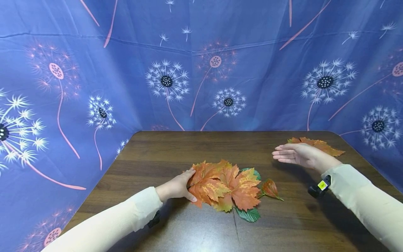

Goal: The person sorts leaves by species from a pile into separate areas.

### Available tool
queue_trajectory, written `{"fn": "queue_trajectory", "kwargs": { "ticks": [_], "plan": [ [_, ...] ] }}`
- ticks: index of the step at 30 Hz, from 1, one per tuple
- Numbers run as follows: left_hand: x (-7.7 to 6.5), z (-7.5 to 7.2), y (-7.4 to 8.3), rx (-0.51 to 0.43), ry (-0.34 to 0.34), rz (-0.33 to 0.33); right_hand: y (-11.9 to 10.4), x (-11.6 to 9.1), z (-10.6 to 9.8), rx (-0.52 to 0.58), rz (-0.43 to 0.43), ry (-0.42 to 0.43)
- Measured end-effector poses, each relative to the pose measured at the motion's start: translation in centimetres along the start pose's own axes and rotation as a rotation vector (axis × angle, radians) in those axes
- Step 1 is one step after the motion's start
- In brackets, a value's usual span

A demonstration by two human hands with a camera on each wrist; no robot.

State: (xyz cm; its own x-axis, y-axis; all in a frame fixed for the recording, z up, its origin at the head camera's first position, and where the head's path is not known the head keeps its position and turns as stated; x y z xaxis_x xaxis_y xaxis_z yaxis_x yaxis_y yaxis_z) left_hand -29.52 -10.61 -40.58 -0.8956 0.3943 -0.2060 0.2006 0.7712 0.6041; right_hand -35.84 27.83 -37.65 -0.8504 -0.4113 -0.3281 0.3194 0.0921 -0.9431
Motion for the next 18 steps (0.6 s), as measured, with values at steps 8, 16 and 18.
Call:
{"fn": "queue_trajectory", "kwargs": {
  "ticks": [8, 16, 18],
  "plan": [
    [0.1, 0.1, -0.1, 0.009, 0.008, 0.002, 0.0, 0.7, 1.2, 0.025, -0.023, -0.033],
    [0.1, 0.0, -0.1, 0.009, 0.012, 0.0, 0.4, 1.1, 2.3, 0.031, -0.035, -0.073],
    [0.2, 0.0, -0.2, 0.009, 0.012, 0.001, 0.5, 1.1, 2.5, 0.034, -0.037, -0.077]
  ]
}}
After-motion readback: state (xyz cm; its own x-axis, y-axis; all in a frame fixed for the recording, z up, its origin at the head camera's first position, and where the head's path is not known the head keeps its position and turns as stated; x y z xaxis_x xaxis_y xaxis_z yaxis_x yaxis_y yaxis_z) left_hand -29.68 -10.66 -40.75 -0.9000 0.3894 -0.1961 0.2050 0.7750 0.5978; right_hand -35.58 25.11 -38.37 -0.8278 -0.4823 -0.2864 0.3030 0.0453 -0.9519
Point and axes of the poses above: each hand's wrist, its own x-axis towards the middle knuckle, its own z-axis out of the palm, y = z × x, the point moved 8 cm from there along x, towards the middle knuckle, and after that the axes turned 2 degrees about -z, right-handed, at the moved point
